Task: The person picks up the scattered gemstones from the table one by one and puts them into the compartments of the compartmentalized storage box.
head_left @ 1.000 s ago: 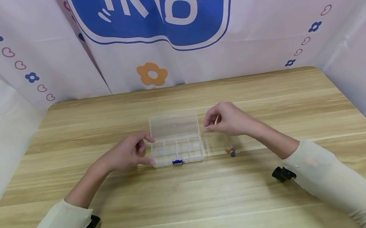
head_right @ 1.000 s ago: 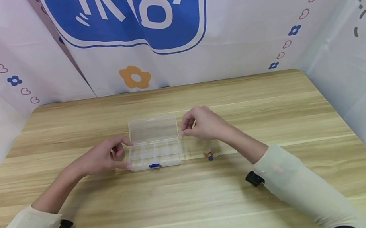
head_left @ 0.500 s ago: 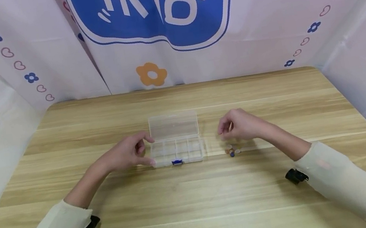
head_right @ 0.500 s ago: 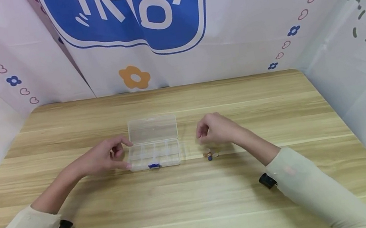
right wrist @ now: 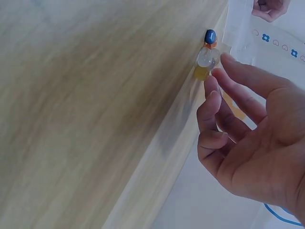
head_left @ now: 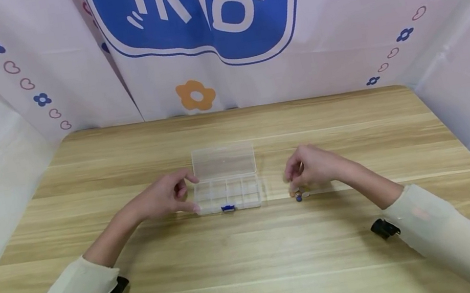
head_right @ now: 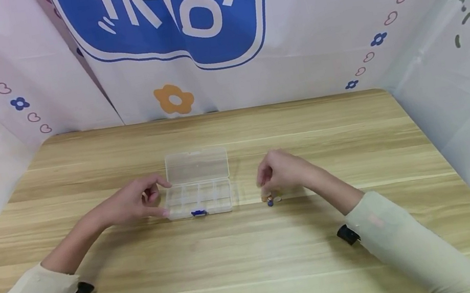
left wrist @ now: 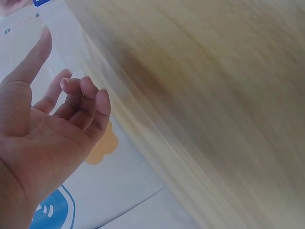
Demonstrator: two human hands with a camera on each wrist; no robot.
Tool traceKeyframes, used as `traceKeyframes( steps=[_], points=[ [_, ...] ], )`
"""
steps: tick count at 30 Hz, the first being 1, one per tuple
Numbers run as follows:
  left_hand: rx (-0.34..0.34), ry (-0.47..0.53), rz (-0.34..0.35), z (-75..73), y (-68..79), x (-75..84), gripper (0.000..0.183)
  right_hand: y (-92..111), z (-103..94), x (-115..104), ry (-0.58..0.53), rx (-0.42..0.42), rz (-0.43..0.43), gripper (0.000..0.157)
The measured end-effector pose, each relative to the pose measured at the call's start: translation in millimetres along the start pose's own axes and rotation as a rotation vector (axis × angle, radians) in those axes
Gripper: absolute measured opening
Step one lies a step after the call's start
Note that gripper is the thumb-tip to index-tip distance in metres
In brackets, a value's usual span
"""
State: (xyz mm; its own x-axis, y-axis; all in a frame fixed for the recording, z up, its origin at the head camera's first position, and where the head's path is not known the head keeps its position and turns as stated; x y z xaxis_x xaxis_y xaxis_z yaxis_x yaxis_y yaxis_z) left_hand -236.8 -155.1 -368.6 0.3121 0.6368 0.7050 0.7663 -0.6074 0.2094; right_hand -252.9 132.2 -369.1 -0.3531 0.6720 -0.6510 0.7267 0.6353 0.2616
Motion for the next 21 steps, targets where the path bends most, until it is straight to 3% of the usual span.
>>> traceKeyframes(
  steps=[10,21],
  points=[
    [0.015,0.008,0.029,-0.7,2.7,4.9,0.055,0.6,1.7,1.3,0.001,-0.015,-0.005,0.01],
    [-0.007,-0.002,-0.003,-0.4,0.8,3.2,0.055,1.9,2.9,2.1,0.003,-0.033,-0.011,0.006]
  ],
)
Point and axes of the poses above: each hand's wrist, its own y-axis away from the middle knuckle, its own z-axis out of the palm, x = y × z, the point moved 8 cm from there along -y, towards the middle knuckle, and after that the axes turned 4 degrees about -x, right-handed, at the moved point
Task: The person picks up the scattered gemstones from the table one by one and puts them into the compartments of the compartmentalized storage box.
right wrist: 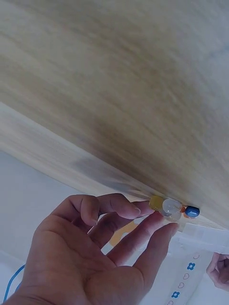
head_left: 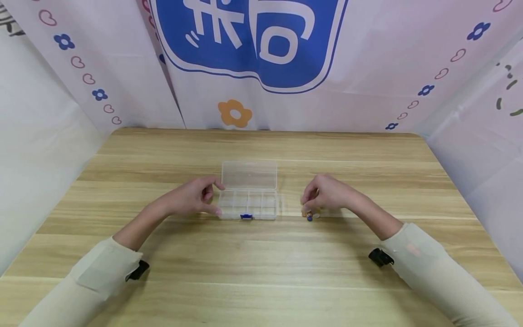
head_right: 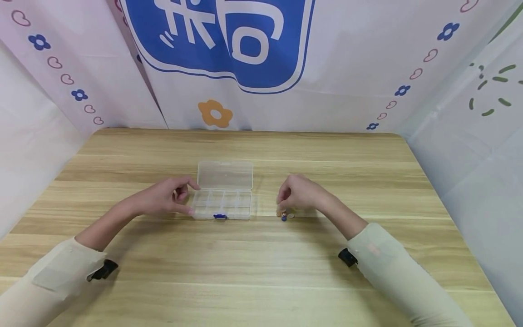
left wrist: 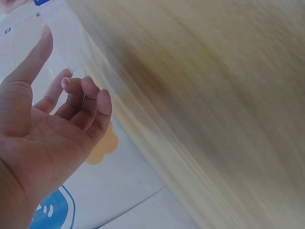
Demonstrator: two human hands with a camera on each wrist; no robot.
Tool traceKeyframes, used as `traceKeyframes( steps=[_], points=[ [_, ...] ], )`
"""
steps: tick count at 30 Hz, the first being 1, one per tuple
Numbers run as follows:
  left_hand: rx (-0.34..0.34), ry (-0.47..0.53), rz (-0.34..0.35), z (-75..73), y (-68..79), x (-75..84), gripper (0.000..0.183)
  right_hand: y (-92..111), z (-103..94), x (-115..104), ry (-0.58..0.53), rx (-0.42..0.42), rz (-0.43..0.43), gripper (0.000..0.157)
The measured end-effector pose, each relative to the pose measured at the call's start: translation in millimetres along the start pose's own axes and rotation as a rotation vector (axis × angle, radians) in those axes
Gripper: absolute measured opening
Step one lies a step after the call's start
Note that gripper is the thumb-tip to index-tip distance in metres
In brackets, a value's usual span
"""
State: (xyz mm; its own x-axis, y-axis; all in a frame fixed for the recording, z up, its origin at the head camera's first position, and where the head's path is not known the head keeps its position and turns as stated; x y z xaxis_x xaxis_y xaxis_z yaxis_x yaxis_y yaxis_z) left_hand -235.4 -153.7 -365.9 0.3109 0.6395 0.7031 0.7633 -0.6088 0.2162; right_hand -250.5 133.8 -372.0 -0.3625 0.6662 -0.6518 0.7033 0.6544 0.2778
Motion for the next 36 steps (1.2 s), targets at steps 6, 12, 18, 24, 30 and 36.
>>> traceKeyframes(
  steps=[6,12,18,24,30,36],
  points=[
    [0.0,-0.007,-0.004,-0.2,-0.4,-1.3,0.055,0.2,1.5,-1.2,-0.027,-0.015,-0.018,0.007],
    [0.001,-0.012,-0.001,-0.1,0.0,-1.0,0.054,0.7,2.5,-1.9,-0.026,-0.025,-0.019,0.005],
    [0.003,-0.013,-0.008,0.0,-0.1,-1.5,0.054,0.7,-1.2,-2.6,-0.001,-0.006,-0.03,0.005],
    [0.009,-0.003,0.009,-0.1,1.1,-0.1,0.054,0.3,-3.7,-2.1,0.007,0.016,-0.01,0.004],
    [0.013,-0.002,0.014,0.2,0.6,-0.1,0.054,0.0,-5.4,-1.9,0.006,0.034,-0.001,0.004],
    [0.004,0.0,0.01,0.3,0.9,1.2,0.055,-1.1,-7.2,-5.1,0.003,0.046,-0.012,0.006]
  ],
)
Point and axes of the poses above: each hand's wrist, its own y-axis away from the middle knuckle, its own z-axis out of the palm, x = y × z, the point moved 8 cm from there along -y, towards the middle knuckle, and after that the axes turned 4 degrees about -x, right-handed, at the moved point
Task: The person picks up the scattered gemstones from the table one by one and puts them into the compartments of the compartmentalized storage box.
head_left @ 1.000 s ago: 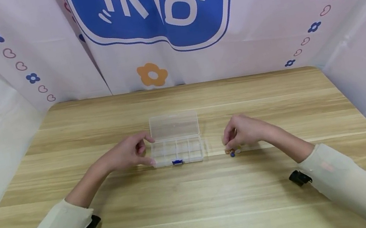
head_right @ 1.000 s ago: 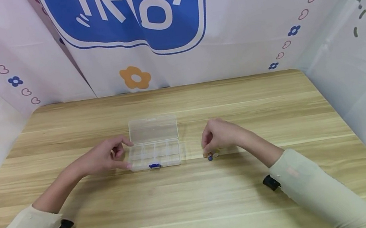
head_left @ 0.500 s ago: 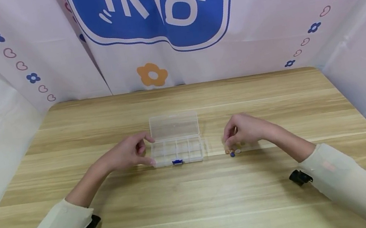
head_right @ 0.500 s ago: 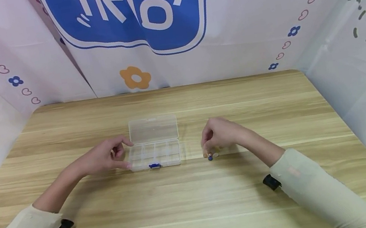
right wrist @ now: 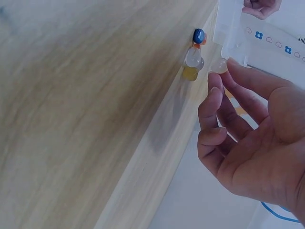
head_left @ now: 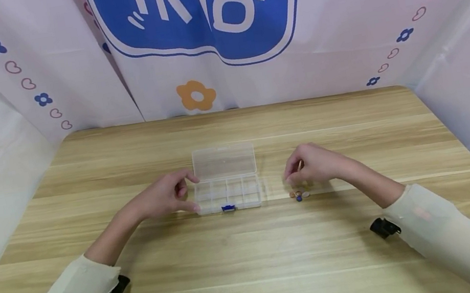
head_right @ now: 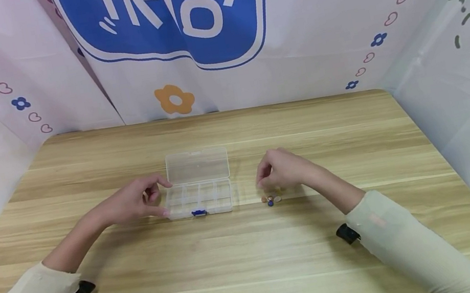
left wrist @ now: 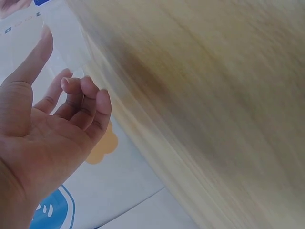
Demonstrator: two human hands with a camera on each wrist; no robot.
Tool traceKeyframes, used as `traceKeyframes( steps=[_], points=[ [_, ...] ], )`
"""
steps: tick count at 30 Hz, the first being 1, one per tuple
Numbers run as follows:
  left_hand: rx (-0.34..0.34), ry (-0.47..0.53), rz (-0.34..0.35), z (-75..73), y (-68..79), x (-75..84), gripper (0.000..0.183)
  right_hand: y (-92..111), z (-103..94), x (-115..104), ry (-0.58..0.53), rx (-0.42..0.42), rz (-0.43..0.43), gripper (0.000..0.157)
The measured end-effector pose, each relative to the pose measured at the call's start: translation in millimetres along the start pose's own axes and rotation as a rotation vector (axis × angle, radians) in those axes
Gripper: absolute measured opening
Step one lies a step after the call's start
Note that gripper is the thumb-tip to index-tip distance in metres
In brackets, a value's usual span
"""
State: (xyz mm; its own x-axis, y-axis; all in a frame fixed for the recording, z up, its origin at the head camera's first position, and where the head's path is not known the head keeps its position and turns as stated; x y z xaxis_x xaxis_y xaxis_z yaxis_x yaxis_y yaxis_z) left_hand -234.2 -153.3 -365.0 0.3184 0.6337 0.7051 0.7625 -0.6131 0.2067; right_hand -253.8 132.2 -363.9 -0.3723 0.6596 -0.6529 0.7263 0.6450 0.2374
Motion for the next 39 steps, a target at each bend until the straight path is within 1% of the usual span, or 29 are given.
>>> traceKeyframes(
  steps=[10,16,23,32,39],
  points=[
    [0.004,0.011,0.01,-0.2,1.1,-1.6,0.055,-3.7,-1.9,-5.7,-0.016,0.031,-0.038,0.008],
    [0.007,-0.004,-0.004,-0.8,-0.2,-2.0,0.055,-7.0,-2.4,-13.3,-0.034,0.046,-0.071,0.011],
    [0.011,-0.004,0.002,-1.2,-1.0,-0.6,0.055,-12.0,-1.9,-18.1,-0.074,0.037,-0.052,0.013],
    [0.015,0.004,0.002,-0.5,-0.9,-0.1,0.055,-15.7,-0.4,-21.5,-0.113,0.039,-0.061,0.012],
    [0.013,0.001,0.01,0.3,-1.8,0.0,0.055,-18.8,0.3,-24.2,-0.176,0.05,-0.067,0.012]
  ],
)
Point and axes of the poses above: each hand's wrist, its own y-axis away from the middle knuckle, its own z-axis out of the palm, x = y × z, the point moved 8 cm from there along -y, towards the middle knuckle, and after that the axes turned 4 degrees about -x, right-handed, at the moved point
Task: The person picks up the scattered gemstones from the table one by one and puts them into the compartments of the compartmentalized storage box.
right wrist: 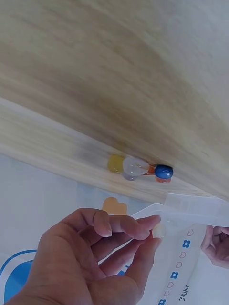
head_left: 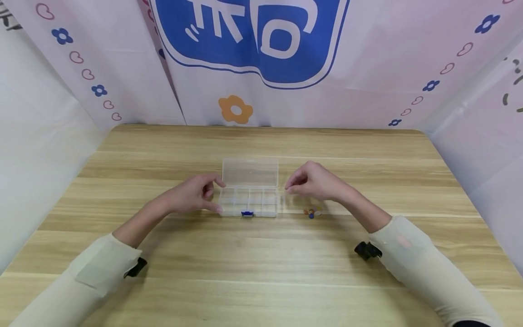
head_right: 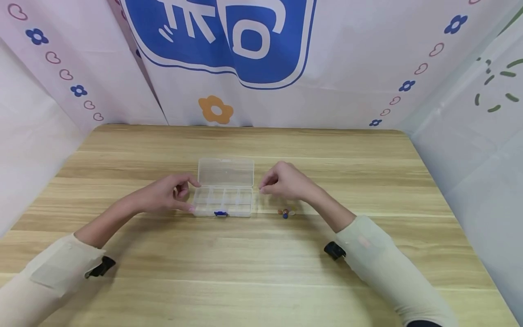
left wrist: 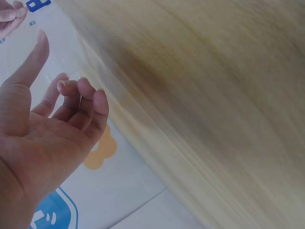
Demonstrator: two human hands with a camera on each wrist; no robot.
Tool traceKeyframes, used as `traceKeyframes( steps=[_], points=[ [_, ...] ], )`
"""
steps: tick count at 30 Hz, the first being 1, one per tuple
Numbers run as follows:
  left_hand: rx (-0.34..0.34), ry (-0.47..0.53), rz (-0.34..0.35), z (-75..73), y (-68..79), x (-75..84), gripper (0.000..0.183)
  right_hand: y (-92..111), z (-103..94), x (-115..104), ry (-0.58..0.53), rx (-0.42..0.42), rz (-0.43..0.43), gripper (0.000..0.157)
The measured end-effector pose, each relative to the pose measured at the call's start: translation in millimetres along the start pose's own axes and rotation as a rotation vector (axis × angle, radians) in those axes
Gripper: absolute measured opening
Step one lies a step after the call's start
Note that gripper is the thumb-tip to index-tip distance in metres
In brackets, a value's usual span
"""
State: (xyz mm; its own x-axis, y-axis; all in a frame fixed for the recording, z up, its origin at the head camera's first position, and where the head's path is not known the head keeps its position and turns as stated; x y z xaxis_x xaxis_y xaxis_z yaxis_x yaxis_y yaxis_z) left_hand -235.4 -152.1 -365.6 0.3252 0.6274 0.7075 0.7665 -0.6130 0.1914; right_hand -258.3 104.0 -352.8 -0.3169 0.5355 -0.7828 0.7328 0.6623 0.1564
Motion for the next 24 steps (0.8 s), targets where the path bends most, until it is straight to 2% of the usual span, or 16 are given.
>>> traceKeyframes(
  steps=[12,24],
  points=[
    [0.001,0.003,0.005,-0.3,0.5,0.9,0.056,-6.3,1.5,-6.4,-0.095,0.018,-0.028,0.011],
    [0.005,0.004,0.006,-0.3,0.3,0.3,0.056,-14.4,5.6,-13.4,-0.123,0.013,-0.047,0.009]
  ],
)
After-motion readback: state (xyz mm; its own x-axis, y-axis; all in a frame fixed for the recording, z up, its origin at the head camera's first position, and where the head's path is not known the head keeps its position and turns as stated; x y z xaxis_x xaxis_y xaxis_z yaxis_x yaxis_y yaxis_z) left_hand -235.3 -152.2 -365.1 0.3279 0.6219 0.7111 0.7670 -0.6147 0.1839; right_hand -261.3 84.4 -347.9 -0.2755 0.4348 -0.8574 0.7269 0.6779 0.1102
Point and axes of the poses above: each hand's wrist, its own y-axis away from the middle knuckle, its own z-axis out of the palm, x = y × z, the point moved 8 cm from there along -y, towards the middle knuckle, and after that the axes turned 4 degrees about -x, right-handed, at the moved point
